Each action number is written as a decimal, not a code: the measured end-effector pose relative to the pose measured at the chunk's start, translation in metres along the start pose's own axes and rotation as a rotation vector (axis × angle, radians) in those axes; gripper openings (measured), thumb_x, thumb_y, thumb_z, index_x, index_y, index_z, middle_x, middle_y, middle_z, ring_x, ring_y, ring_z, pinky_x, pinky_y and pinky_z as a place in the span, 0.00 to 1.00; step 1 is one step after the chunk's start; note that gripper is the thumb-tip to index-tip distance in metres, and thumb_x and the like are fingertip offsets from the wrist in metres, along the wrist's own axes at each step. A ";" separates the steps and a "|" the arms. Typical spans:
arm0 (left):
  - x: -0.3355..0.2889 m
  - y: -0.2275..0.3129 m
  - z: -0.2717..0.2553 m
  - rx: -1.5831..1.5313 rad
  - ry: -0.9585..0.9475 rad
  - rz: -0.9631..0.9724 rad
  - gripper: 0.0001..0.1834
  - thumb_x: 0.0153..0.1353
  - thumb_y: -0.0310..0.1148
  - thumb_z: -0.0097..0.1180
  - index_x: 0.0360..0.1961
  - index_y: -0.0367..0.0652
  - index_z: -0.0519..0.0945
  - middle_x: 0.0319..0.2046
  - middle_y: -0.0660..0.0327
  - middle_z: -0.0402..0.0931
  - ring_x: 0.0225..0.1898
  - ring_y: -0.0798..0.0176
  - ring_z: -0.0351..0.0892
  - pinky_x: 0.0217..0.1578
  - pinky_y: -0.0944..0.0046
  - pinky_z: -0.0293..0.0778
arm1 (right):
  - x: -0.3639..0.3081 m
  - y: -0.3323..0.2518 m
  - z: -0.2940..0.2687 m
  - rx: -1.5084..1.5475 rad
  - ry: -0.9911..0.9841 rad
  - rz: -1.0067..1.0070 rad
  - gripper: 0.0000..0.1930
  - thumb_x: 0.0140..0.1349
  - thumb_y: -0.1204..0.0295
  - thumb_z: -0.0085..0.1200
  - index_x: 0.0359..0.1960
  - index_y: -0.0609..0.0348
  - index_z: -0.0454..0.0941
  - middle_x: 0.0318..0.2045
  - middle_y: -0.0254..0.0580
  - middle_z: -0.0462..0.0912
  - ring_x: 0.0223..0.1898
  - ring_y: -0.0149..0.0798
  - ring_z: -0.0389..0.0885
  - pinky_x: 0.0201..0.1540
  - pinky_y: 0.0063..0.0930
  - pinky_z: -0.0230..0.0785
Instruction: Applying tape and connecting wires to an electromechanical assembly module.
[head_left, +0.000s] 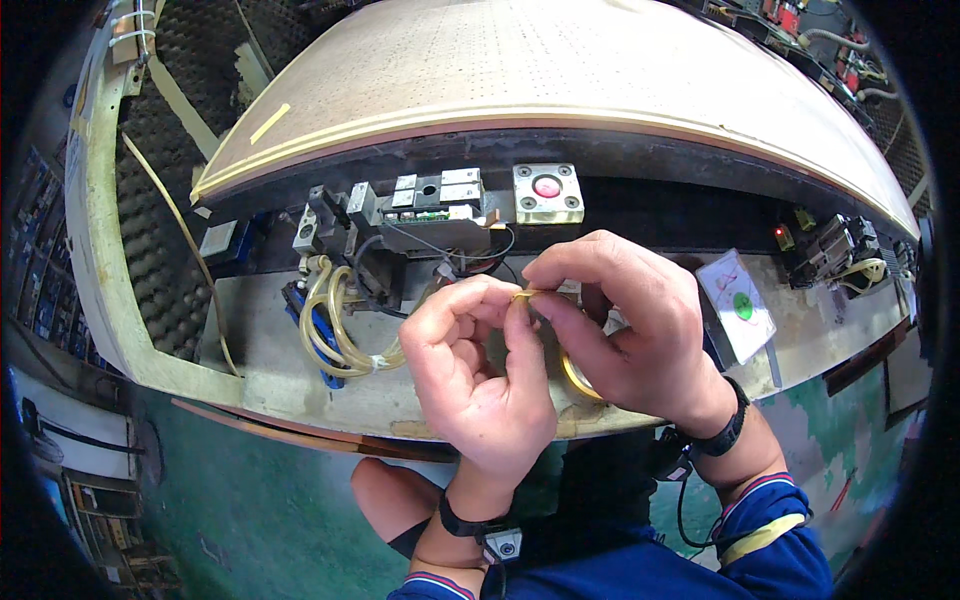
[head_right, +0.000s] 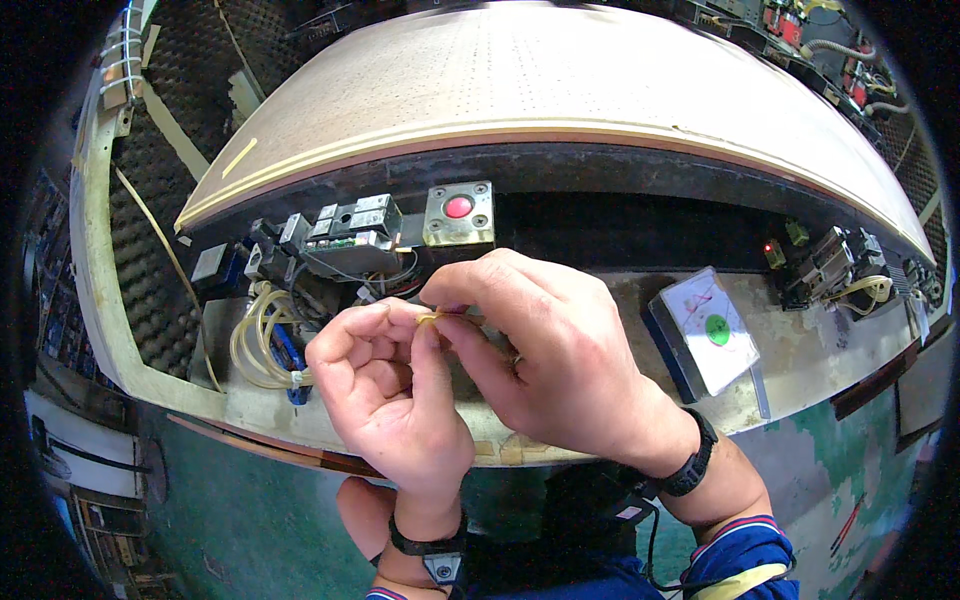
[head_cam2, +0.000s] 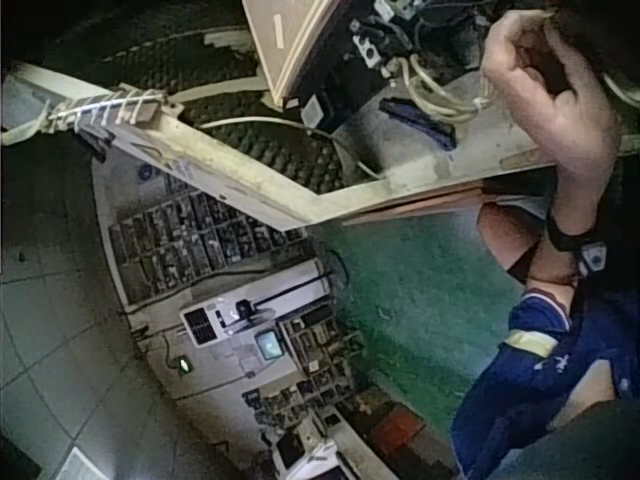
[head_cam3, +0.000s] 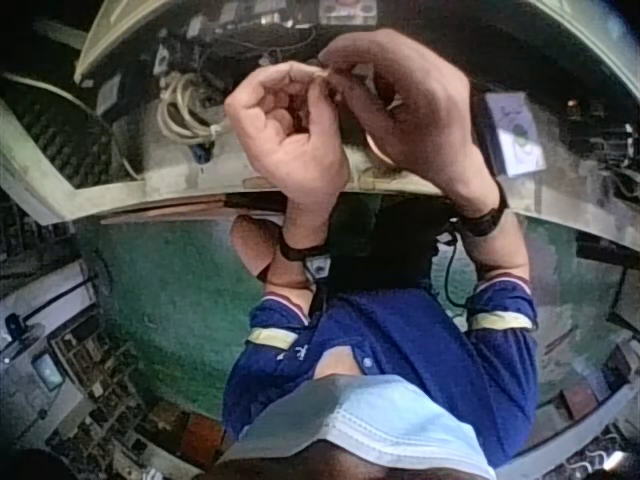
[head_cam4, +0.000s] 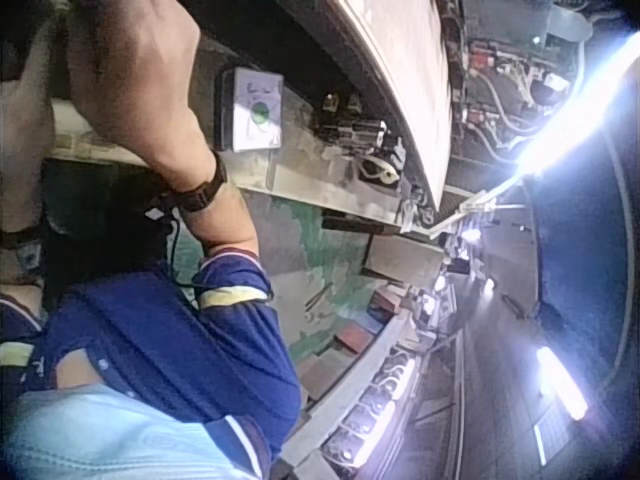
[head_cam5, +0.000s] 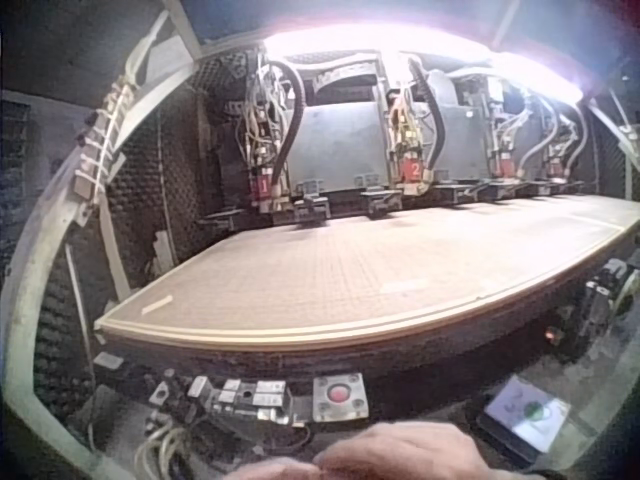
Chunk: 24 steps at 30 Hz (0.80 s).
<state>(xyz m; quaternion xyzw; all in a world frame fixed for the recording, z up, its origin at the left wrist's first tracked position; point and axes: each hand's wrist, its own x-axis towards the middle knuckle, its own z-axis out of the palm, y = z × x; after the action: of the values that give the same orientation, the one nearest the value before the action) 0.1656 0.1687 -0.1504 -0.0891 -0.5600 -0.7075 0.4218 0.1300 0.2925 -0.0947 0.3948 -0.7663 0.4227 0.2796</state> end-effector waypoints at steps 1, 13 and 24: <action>-0.001 0.000 -0.002 0.024 -0.013 -0.020 0.09 0.71 0.15 0.62 0.49 0.34 0.82 0.50 0.51 0.80 0.44 0.66 0.81 0.44 0.68 0.80 | 0.000 0.000 0.000 0.015 -0.002 0.017 0.11 0.60 0.83 0.67 0.44 0.61 0.83 0.35 0.46 0.85 0.31 0.50 0.86 0.32 0.36 0.78; -0.004 -0.005 -0.007 0.080 -0.033 0.031 0.14 0.68 0.15 0.66 0.52 0.33 0.80 0.49 0.51 0.81 0.40 0.63 0.83 0.39 0.68 0.80 | -0.001 0.003 -0.010 -0.137 -0.105 0.018 0.13 0.56 0.85 0.69 0.42 0.62 0.84 0.36 0.47 0.86 0.31 0.48 0.87 0.34 0.38 0.79; -0.004 -0.003 -0.012 0.286 -0.232 0.103 0.22 0.69 0.15 0.64 0.60 0.35 0.73 0.56 0.56 0.76 0.49 0.67 0.80 0.45 0.68 0.80 | 0.011 0.000 -0.017 -0.203 -0.087 -0.208 0.12 0.54 0.80 0.72 0.41 0.57 0.89 0.42 0.42 0.88 0.43 0.47 0.83 0.44 0.37 0.78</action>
<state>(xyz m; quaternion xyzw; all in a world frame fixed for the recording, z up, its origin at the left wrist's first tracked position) 0.1701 0.1603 -0.1596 -0.1378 -0.6944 -0.5830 0.3986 0.1256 0.3033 -0.0787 0.4598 -0.7714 0.2943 0.3270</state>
